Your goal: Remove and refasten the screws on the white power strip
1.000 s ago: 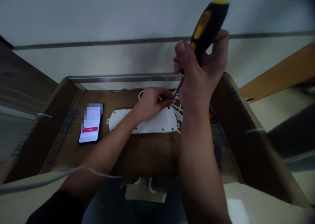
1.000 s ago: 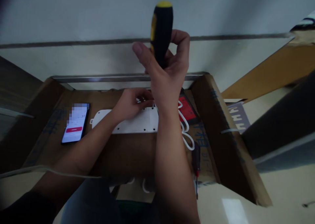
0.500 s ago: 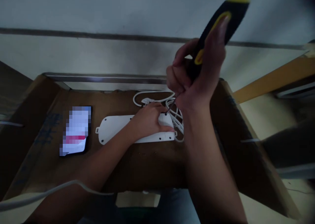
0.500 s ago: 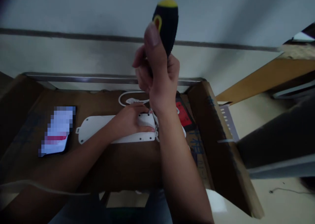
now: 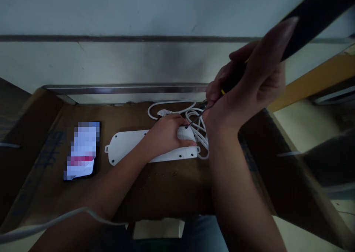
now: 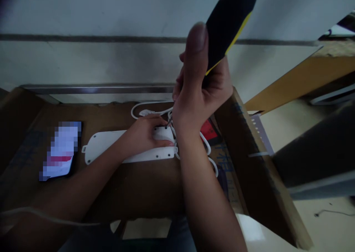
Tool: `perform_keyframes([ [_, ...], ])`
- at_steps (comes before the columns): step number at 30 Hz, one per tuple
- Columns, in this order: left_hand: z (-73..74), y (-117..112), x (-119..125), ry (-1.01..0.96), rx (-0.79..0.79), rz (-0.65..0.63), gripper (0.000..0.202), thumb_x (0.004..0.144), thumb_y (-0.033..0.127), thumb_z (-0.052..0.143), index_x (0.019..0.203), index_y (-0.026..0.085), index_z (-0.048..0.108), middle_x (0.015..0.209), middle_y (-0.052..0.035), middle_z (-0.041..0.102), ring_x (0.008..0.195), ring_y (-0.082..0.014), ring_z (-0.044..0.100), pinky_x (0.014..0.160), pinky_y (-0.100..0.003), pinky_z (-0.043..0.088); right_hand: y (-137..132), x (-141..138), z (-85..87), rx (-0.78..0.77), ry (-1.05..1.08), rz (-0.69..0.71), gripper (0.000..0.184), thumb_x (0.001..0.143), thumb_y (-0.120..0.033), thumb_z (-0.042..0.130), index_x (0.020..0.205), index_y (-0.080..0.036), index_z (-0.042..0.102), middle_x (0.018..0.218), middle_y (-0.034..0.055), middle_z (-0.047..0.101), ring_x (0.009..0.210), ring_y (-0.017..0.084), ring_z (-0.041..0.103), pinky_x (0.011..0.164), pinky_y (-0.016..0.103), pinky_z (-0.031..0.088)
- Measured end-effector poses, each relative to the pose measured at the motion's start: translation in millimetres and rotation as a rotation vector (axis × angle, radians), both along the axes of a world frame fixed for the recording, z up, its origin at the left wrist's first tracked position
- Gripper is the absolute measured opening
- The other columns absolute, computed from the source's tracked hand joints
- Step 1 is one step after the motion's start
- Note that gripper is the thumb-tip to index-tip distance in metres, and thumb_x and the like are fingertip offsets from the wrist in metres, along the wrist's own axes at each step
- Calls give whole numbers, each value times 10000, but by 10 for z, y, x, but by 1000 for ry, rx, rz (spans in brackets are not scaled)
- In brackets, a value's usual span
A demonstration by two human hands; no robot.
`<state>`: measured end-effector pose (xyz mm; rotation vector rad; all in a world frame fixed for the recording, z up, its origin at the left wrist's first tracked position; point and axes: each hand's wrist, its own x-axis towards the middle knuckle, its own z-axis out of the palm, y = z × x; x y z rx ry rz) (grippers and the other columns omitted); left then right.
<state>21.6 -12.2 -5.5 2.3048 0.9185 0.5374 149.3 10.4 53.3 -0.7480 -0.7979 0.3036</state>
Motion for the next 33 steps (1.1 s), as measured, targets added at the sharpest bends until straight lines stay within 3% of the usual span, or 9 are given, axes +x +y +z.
perform_keyframes([
  [7,-36,-6,-3,-47,-4,-2,501,748,494,930,1101,183,757,1209,-114,763,1182,-317,708,1065,-491,552,-27,4,52,48,50,-27,570,851,-739,639,805,-179,543,595,-14,334,422,47,348,355,249,130],
  [13,-27,2,4,-27,-8,-3,522,755,492,928,1123,160,764,1198,-125,766,1159,-321,713,1062,-499,554,-24,63,-6,46,-16,-16,567,939,-733,515,859,-174,572,618,-9,359,432,23,332,381,210,176],
  [17,-19,-2,4,-19,-6,-3,541,752,497,930,1137,153,767,1190,-130,767,1153,-326,711,1054,-503,559,-50,28,-4,62,-49,5,558,935,-714,554,861,-161,576,617,-13,362,450,14,367,395,187,180],
  [20,-28,-10,1,-15,3,0,536,754,493,932,1138,155,770,1188,-124,770,1154,-317,712,1075,-483,551,-120,-64,69,30,-71,22,524,967,-640,537,816,-142,591,584,-15,376,432,14,346,405,197,154],
  [23,-41,-18,-6,-46,9,0,523,747,485,939,1126,168,769,1185,-113,771,1147,-310,715,1067,-461,550,-196,-163,152,54,-43,-10,402,976,-468,550,745,-138,556,598,-19,414,438,10,353,432,208,193],
  [25,-46,-17,-9,-91,9,-3,420,808,423,899,1110,162,766,1172,-110,774,1134,-295,720,1039,-434,556,-218,-199,179,137,-26,-15,239,930,-331,614,814,-146,517,653,-43,435,457,-5,382,444,185,238],
  [27,-45,-6,-7,-151,-6,-5,208,919,294,777,1078,161,769,1130,-92,782,1066,-245,734,982,-386,565,-214,-206,179,211,-13,-9,249,893,-261,664,886,-162,435,682,-68,402,459,-18,394,447,157,251],
  [30,-41,20,2,-210,-51,0,142,980,180,644,1013,176,782,1024,-52,799,918,-177,732,886,-325,557,-188,-179,151,197,-53,-6,355,896,-294,686,906,-177,351,700,-79,387,448,-19,412,430,139,259],
  [33,-38,29,12,-212,-68,52,104,962,203,686,950,183,788,940,-33,805,854,-167,718,821,-309,534,-161,-134,108,147,-129,34,341,922,-387,668,889,-172,405,678,-65,416,497,10,479,426,158,296],
])
